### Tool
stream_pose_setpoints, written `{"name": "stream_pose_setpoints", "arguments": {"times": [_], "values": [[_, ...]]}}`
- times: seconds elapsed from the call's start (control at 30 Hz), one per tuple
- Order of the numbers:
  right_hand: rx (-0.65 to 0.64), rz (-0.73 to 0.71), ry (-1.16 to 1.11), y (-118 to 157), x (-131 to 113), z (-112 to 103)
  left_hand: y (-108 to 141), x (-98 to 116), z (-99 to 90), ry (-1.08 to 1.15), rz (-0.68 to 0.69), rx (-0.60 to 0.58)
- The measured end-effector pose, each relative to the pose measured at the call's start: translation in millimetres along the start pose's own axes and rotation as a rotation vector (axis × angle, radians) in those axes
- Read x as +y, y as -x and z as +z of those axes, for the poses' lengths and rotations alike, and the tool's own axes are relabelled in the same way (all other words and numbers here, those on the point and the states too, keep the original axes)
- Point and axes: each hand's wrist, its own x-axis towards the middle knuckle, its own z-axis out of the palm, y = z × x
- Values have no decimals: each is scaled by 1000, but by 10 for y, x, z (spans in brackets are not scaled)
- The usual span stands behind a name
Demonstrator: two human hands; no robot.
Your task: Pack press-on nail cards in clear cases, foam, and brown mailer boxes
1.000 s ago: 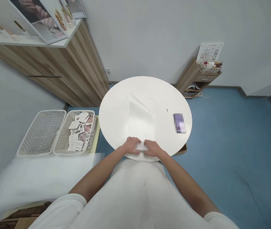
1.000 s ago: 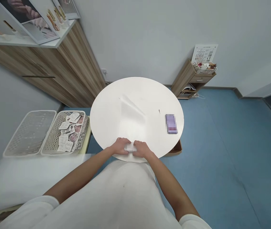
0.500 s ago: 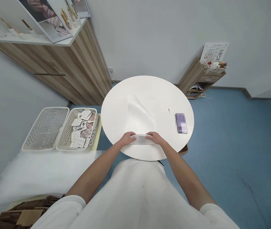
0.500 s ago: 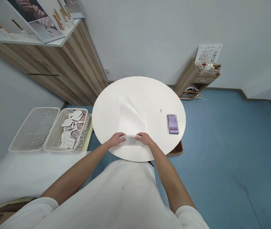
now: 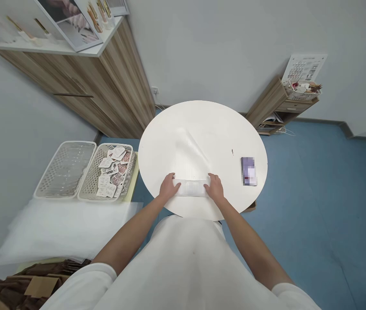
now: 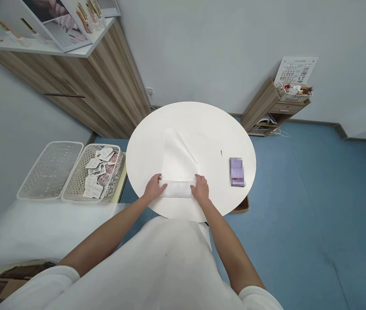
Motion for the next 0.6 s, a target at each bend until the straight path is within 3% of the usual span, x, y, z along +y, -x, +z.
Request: {"name": "stream_pose_setpoints", "arguments": {"times": [0.07,0.17,0.23,0.43,0.6], "values": [[-1,-243,128,41,-72,14,55,96,22,-129,239,20],[-154,-500,292,60,-157,61,108,230,70,-309,479,-133],[-215,-522,353,54,-193,95,119,285,101,-380,514,-187],[-241,-487,366,157,-238,120,164,306,102,-367,481,-217],[-362,-432,249,471,-179,133,342,245,24,-340,482,-396]]}}
